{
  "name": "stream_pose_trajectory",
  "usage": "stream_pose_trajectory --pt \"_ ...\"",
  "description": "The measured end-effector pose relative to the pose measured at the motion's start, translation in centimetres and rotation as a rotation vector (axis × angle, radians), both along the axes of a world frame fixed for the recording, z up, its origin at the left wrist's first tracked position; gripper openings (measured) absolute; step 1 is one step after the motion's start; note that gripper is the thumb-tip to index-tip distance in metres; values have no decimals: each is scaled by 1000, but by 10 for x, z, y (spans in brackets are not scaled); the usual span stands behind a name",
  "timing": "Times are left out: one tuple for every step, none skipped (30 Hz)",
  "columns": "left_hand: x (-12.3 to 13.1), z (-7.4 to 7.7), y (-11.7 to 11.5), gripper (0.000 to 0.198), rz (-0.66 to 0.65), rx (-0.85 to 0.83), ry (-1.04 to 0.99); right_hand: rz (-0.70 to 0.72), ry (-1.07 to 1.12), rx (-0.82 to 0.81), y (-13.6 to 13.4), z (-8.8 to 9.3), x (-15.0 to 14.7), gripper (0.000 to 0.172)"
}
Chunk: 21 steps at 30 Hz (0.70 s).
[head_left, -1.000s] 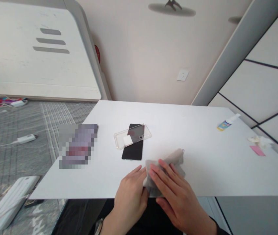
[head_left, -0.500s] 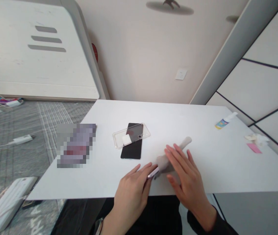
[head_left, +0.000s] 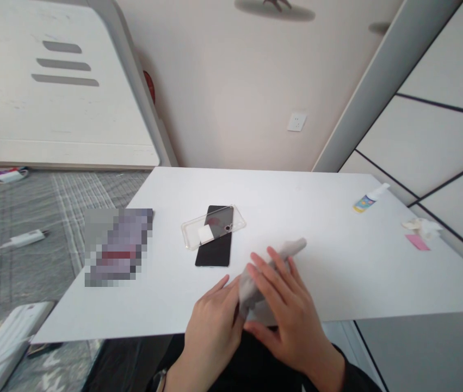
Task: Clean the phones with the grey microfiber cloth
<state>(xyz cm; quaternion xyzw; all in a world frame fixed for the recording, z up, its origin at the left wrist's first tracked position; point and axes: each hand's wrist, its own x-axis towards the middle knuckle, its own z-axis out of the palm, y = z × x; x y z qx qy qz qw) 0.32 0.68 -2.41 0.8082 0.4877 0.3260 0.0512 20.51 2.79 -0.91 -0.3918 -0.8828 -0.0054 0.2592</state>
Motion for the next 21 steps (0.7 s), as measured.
stream_pose_trajectory --pt "0 0 0 31 -5 7 -3 50 -32 -9 -1 0 -1 77" --pt "0 1 0 30 -2 9 0 57 -47 -15 -1 1 -2 78" --pt "0 1 -1 29 7 3 7 18 -39 -17 0 1 -1 75" --pt "1 2 -1 30 21 -6 15 -51 -12 -15 1 1 0 72" --pt "1 2 -1 31 34 -18 23 -125 23 -12 2 1 1 69" --pt "1 1 -1 32 44 -27 28 -173 54 -9 3 0 1 68" --pt "2 1 -1 33 46 -31 29 -179 69 -8 3 0 1 69" --pt "2 0 -1 34 42 -31 28 -139 63 -10 2 0 0 73" --pt "1 0 -1 34 34 -28 25 -72 40 -15 1 0 0 77" --pt "1 -1 0 35 26 -26 25 -6 12 -18 0 0 -1 81" --pt "1 -2 0 35 18 -26 25 30 -8 -16 -1 0 -1 81" --pt "0 -2 0 35 16 -27 27 22 -11 -11 0 0 1 78" --pt "0 -3 0 36 20 -29 30 -26 4 -5 1 0 3 74" --pt "0 -3 -1 36 27 -29 33 -90 32 2 2 -1 5 69" --pt "1 -3 -1 37 36 -30 35 -148 62 8 3 -1 7 66" --pt "1 -2 -2 37 44 -31 34 -175 84 10 4 -1 9 65" --pt "1 -2 -2 37 47 -29 32 -161 88 8 5 0 10 66" --pt "1 -2 -2 38 48 -27 33 -112 74 3 5 0 9 70" --pt "1 -1 -2 40 46 -25 36 -49 47 -2 4 0 9 74" --pt "1 -1 -2 41 44 -23 40 4 18 -6 4 1 8 76" --pt "1 -1 -2 42 40 -22 46 31 -3 -6 4 1 8 76"
